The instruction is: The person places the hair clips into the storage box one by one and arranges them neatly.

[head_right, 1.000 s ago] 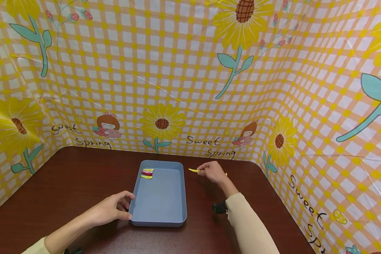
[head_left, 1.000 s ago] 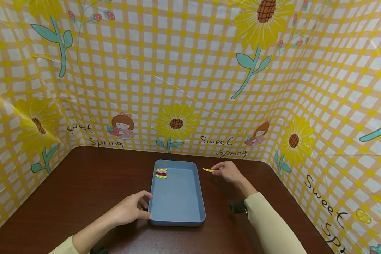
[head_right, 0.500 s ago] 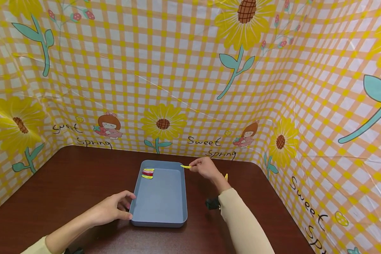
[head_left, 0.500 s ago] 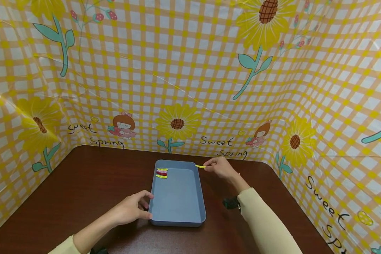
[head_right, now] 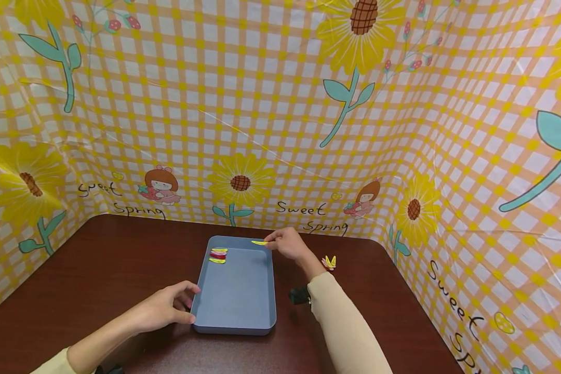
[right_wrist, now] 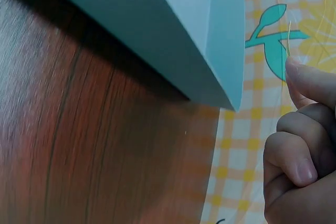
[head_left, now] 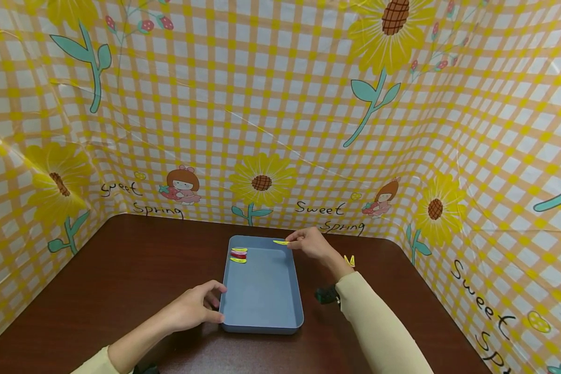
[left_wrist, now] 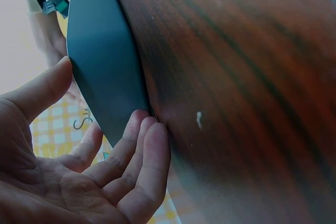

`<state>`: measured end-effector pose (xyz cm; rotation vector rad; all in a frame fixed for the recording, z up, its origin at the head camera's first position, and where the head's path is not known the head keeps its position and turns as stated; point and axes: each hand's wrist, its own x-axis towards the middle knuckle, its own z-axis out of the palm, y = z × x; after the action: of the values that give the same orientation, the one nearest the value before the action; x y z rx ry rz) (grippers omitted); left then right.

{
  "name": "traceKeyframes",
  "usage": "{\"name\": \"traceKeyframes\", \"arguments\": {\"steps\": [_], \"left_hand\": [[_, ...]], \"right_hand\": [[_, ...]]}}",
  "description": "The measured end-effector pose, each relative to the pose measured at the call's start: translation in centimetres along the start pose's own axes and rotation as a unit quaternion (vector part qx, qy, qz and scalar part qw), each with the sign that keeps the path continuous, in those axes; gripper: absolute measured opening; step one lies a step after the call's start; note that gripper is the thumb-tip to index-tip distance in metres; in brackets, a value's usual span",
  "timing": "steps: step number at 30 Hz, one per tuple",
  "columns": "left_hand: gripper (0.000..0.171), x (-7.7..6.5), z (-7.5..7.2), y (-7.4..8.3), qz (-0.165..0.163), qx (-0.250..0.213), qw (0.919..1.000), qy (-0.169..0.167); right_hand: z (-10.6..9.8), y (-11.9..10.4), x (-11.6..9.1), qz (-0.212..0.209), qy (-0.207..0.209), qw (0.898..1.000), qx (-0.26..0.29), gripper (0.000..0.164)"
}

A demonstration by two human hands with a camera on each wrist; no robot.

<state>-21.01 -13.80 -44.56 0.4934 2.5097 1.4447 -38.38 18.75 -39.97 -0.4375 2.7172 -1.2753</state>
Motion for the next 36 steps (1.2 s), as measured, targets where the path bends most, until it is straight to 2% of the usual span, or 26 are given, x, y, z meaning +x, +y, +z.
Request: {"name": "traceKeyframes", "arguments": {"steps": [6,16,25,36], "left_hand": [[0.057,0.0,0.0,0.0,0.002,0.000,1.0000,-0.002],[0.057,0.0,-0.1,0.0,-0.002,0.001,1.0000,0.002],[0.057,0.0,-0.1,-0.1,0.000,0.006,1.0000,0.004],[0.056,0.1,-0.1,-0.2,0.001,0.006,1.0000,0.003]], "right_hand": [[1.0,-0.8,0.6,0.005,-0.017,1.000,0.012,0.015],[2.9,-2.5,1.4,-0.005,-0.018,1.000,0.005,0.013],[4.9,-2.9,1.9,-0.011,-0.010,1.000,-0.001,0.008],[7.1,-2.6,2.3,-0.041,-0.032,0.999,-0.008,0.011]]}}
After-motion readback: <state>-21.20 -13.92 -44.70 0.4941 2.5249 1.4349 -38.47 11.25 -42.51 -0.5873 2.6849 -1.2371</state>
